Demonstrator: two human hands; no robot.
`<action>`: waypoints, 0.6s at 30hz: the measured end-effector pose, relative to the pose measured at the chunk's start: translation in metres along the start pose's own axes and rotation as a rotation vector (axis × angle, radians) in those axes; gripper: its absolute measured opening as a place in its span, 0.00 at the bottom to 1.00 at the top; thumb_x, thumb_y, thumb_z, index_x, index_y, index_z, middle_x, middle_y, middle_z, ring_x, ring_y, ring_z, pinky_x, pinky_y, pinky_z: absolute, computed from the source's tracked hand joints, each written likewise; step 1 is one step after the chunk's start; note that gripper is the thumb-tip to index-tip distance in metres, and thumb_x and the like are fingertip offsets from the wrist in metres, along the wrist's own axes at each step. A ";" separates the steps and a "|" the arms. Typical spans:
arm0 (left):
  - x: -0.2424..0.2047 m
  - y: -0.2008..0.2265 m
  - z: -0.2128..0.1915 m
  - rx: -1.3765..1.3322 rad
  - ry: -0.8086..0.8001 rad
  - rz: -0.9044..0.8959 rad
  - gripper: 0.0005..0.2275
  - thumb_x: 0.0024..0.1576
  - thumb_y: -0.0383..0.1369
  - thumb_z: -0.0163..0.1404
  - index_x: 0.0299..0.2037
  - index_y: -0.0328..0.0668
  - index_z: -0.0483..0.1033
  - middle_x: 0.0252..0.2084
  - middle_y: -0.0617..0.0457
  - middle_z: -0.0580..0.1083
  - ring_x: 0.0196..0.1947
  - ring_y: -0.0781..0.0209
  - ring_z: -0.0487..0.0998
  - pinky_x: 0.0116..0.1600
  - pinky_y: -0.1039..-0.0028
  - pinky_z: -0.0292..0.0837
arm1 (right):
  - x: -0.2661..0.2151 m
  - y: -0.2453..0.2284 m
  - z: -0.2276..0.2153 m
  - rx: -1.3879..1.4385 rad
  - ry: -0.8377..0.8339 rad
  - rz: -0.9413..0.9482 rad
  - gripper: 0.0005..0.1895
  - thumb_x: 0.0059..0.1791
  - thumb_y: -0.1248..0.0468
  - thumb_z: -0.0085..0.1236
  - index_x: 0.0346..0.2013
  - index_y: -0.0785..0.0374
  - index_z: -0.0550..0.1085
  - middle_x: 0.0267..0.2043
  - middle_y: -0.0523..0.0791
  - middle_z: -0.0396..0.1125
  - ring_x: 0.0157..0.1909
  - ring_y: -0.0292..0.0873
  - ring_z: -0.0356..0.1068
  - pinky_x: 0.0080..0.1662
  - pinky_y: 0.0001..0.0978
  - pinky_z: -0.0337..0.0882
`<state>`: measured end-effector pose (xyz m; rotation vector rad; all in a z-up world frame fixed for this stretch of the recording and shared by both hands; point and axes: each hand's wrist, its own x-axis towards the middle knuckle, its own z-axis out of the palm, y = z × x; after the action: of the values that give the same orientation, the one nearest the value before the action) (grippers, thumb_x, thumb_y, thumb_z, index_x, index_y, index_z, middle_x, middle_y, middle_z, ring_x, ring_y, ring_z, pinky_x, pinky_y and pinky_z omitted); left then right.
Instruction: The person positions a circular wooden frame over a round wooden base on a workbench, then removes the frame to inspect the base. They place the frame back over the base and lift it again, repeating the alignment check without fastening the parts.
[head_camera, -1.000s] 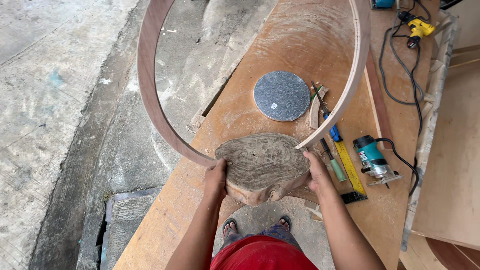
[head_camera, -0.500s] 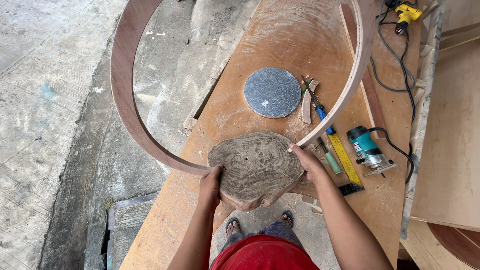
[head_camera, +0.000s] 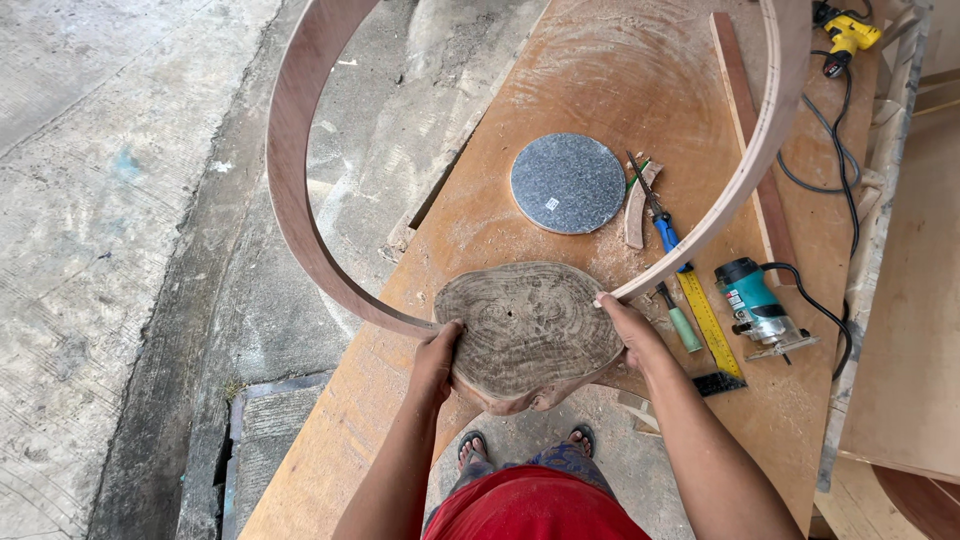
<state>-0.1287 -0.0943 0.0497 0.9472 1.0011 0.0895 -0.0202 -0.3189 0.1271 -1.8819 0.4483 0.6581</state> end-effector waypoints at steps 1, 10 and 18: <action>0.005 -0.005 -0.004 -0.003 0.005 0.001 0.37 0.48 0.42 0.63 0.62 0.17 0.69 0.56 0.24 0.73 0.58 0.35 0.75 0.56 0.50 0.73 | 0.010 0.007 0.000 -0.003 -0.005 -0.001 0.51 0.47 0.38 0.56 0.75 0.67 0.55 0.77 0.62 0.46 0.78 0.65 0.43 0.71 0.64 0.47; 0.030 -0.023 -0.009 0.052 -0.038 -0.035 0.40 0.45 0.43 0.67 0.63 0.19 0.68 0.55 0.25 0.73 0.58 0.34 0.76 0.56 0.49 0.75 | 0.055 0.040 -0.004 0.005 -0.035 0.023 0.58 0.44 0.39 0.61 0.77 0.68 0.50 0.80 0.60 0.38 0.81 0.62 0.34 0.73 0.62 0.39; 0.071 -0.052 -0.012 -0.059 0.014 -0.019 0.35 0.45 0.39 0.69 0.57 0.17 0.71 0.42 0.32 0.75 0.43 0.43 0.81 0.43 0.56 0.77 | 0.064 0.053 0.006 0.224 -0.041 -0.095 0.51 0.47 0.46 0.62 0.73 0.74 0.54 0.79 0.62 0.42 0.80 0.63 0.37 0.75 0.62 0.38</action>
<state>-0.1153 -0.0854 -0.0374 0.8839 1.0154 0.1096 -0.0030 -0.3338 0.0473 -1.6639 0.3868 0.5581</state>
